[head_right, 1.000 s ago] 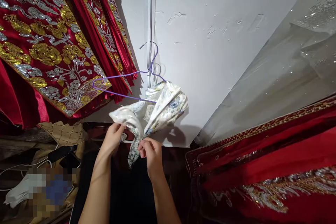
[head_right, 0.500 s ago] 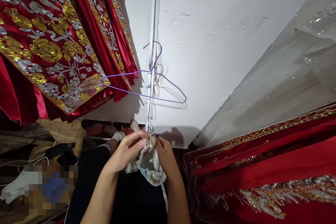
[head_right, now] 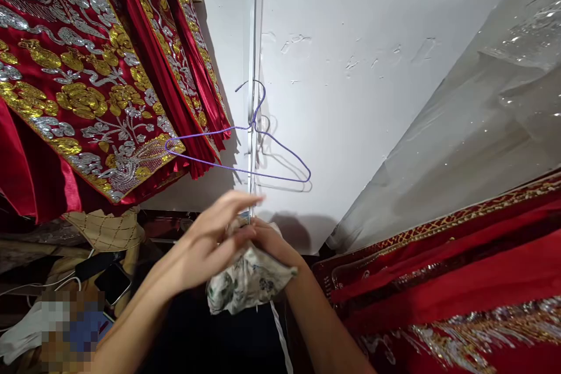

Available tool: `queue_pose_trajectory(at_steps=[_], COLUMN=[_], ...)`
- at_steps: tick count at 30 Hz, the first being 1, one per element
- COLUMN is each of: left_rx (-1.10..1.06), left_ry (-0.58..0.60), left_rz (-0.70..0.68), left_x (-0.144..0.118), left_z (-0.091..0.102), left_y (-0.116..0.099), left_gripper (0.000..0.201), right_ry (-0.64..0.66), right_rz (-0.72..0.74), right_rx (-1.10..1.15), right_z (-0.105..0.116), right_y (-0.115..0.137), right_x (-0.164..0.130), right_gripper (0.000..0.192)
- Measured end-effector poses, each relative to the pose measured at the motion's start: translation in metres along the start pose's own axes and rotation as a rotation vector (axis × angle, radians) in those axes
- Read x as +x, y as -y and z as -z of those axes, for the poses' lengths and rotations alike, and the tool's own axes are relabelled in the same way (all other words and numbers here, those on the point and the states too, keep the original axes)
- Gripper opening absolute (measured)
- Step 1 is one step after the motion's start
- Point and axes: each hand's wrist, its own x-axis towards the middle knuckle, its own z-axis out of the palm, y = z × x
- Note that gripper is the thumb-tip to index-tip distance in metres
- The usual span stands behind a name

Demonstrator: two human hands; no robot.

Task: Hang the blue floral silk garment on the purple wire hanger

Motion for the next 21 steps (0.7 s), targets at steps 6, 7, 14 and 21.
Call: queue_pose_trajectory(at_steps=[6, 7, 14, 21], left_rx=[-0.313, -0.307, 0.371, 1.044], left_ry=[0.229, 0.285, 0.408, 0.518], left_rz=[0.197, 0.257, 0.330, 0.609], left_x=[-0.009, -0.017, -0.052, -0.038], left_z=[0.014, 0.015, 0.066, 0.086], left_y=[0.066, 0.076, 0.089, 0.074], left_gripper=[0.052, 0.056, 0.042, 0.031], right_ry=[1.128, 1.210, 0.636, 0.192], right_rz=[-0.406, -0.456, -0.436, -0.327], right_rx=[1.293, 1.348, 0.776, 0.433], right_z=[0.034, 0.041, 0.044, -0.013], right_y=[0.006, 0.005, -0.052, -0.113], right_x=[0.026, 0.028, 0.079, 0.114], right_gripper=[0.022, 0.026, 0.014, 0.047])
